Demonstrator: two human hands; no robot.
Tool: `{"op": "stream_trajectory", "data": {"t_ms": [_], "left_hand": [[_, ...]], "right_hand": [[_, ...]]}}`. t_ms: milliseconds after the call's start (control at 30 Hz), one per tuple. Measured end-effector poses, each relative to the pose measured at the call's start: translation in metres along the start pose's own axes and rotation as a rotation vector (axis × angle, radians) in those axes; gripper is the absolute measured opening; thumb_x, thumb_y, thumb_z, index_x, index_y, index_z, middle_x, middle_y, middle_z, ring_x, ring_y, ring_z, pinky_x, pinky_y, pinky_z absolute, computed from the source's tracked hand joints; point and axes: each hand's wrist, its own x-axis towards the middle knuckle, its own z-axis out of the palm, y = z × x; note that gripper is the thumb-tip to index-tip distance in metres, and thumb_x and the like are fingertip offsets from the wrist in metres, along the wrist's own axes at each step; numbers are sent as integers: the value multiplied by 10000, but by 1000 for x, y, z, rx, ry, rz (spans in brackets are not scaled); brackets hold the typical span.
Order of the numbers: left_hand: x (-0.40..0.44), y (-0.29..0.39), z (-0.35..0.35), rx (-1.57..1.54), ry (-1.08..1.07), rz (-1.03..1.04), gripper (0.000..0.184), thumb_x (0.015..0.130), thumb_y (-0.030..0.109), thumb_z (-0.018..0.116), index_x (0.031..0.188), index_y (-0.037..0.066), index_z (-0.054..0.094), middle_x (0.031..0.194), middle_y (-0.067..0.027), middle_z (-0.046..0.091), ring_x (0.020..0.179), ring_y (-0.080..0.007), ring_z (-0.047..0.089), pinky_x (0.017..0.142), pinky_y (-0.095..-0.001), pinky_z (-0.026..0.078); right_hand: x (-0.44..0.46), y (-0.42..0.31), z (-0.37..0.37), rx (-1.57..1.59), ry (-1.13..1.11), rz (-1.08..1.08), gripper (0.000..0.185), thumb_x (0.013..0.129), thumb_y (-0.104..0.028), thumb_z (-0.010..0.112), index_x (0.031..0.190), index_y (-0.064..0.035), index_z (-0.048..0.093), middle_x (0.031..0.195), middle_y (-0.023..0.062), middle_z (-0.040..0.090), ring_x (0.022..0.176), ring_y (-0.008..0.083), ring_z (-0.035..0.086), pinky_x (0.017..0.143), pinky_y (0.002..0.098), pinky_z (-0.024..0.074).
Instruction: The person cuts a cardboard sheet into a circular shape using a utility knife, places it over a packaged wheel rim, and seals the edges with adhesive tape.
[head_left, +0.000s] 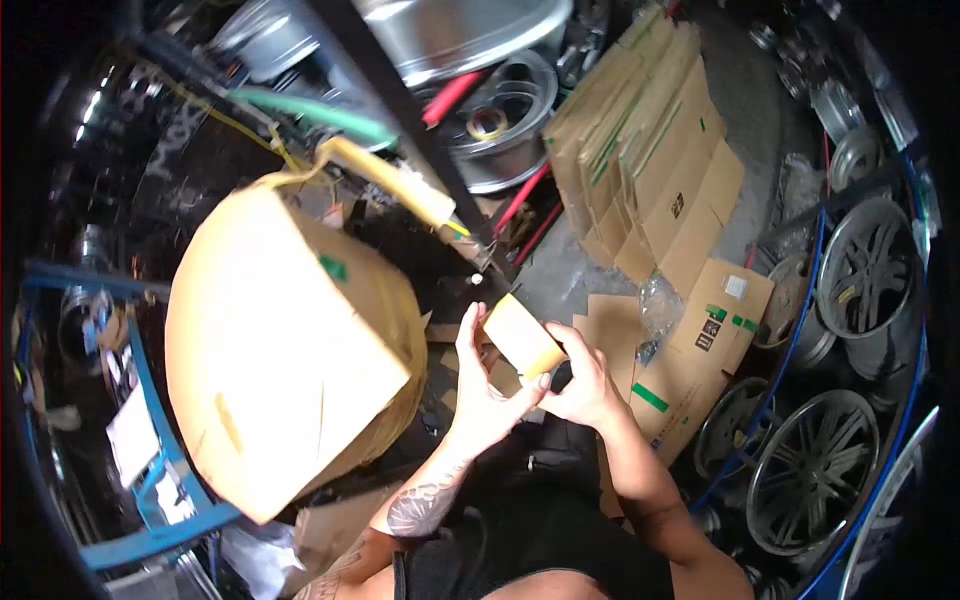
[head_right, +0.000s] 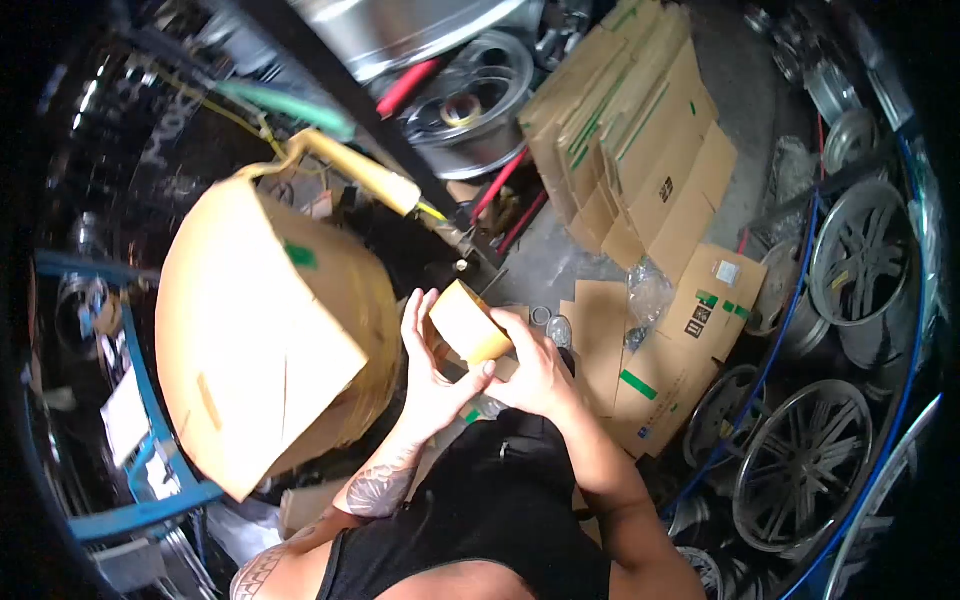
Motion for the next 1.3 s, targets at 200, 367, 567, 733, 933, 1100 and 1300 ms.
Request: {"op": "stream_trajectory", "data": {"t_ms": [200, 367, 567, 733, 933, 1100, 1300], "left_hand": [[-107, 42, -75, -161, 19, -76, 1226, 738, 203, 958, 1649, 127, 142, 1496, -153, 440, 1370, -283, 511, 1092, -441, 500], [-154, 50, -101, -231, 116, 31, 1113, 726, 176, 952, 1599, 75, 268, 1478, -183, 445, 1339, -276, 551, 1066, -442, 546], [-184, 52, -123, -110, 205, 116, 1097, 685, 192, 960, 1568, 80, 320, 1504, -161, 430, 1366, -288, 517, 1030, -422, 559], [-185, 62, -139, 87, 291, 177, 1075, 662, 200, 965, 1545, 74, 365, 1494, -184, 446, 1359, -318, 524, 1050, -435, 525], [-186, 74, -155, 313, 332, 223, 1047, 656, 183, 967, 1530, 77, 401, 1507, -175, 439, 1365, -311, 537, 1071, -452, 528], [-189, 79, -161, 265, 345, 170, 992, 627, 237, 977, 1490, 125, 499, 1476, -242, 484, 1379, -402, 524, 1102, -477, 496], [-185, 76, -163, 278, 326, 172, 984, 620, 237, 972, 1484, 140, 512, 1468, -227, 497, 1355, -398, 551, 1087, -472, 514]], "right_hand": [[-66, -97, 67, 68, -84, -74, 876, 730, -160, 888, 1471, 1, 449, 1325, 239, 647, 1197, 410, 681, 996, 451, 563], [-79, -151, 75, -34, -240, -226, 903, 783, -119, 848, 1540, -8, 367, 1405, 256, 577, 1273, 422, 623, 1075, 456, 510], [-50, -216, 64, -111, -454, -419, 516, 866, -108, 786, 1352, -51, 622, 1215, 218, 684, 1118, 398, 693, 946, 432, 576], [-36, -232, 82, -245, -455, -393, 323, 864, -35, 794, 1177, -63, 722, 1164, 184, 719, 879, 312, 757, 782, 360, 602], [-32, -228, 98, -269, -346, -464, 251, 839, -39, 815, 1074, -52, 728, 1245, 192, 699, 952, 336, 754, 813, 372, 611], [-28, -232, 102, -349, -405, -532, 225, 835, -89, 817, 1031, -60, 710, 1338, 198, 661, 1018, 361, 735, 836, 405, 606], [-17, -224, 91, -366, -533, -617, 228, 836, -113, 829, 1030, -61, 724, 1311, 186, 684, 990, 342, 736, 839, 405, 602]]}}
